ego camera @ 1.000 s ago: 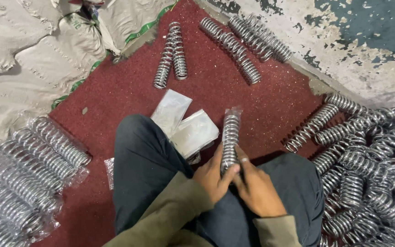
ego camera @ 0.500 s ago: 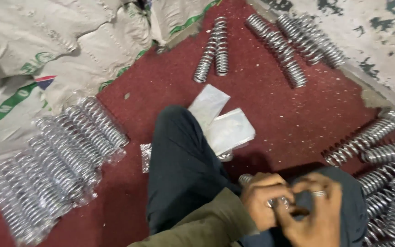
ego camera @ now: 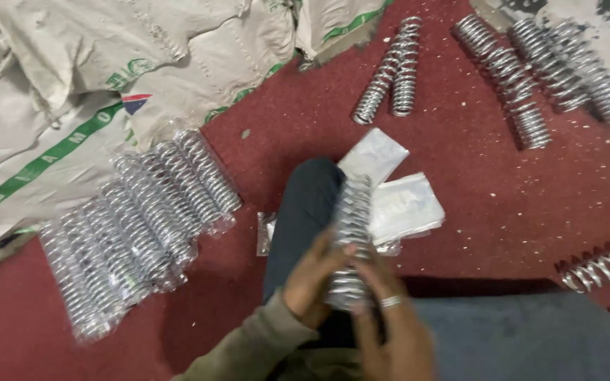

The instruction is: A person is sitting on the floor, picking up metal springs from a pile and placing them into individual plastic bags for packaging.

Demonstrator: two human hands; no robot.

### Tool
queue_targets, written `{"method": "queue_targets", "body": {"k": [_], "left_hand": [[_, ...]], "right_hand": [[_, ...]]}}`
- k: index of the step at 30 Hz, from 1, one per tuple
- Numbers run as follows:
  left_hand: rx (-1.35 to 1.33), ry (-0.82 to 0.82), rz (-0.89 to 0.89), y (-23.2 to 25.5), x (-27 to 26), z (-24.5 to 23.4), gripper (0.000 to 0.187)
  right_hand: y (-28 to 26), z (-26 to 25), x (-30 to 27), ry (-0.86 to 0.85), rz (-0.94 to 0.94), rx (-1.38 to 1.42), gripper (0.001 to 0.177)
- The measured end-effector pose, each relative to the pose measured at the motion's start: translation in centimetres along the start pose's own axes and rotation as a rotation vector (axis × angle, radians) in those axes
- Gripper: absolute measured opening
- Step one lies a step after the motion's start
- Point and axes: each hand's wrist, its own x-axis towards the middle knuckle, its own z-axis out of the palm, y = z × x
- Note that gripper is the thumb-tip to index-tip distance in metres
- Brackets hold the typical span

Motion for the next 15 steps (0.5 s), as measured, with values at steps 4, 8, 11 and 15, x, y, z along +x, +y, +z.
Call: {"method": "queue_targets", "body": {"k": [4, 8, 11, 15], "left_hand": [[0.569, 0.226, 0.593, 11.1, 0.9, -4.6, 0.1], [1.549, 0.832, 0.825, 19.5, 1.4, -14.2, 0.118], [1.981, 1.076, 0.583, 20.0, 1.4, -25.0, 0.094], [2.077, 1.086, 0.614, 17.1, 2.4, -22.5, 0.074]], "right_hand": [[1.0, 1.3, 4.0, -0.415, 0.053, 0.322, 0.056], [8.7, 3.8, 13.8, -0.335, 0.221, 0.159, 0.031], [15.4, 8.0, 23.1, -0.221, 0.194, -0.023, 0.045], [20.7, 15.6, 34.1, -0.122, 0.251, -0.114, 0.076]]}}
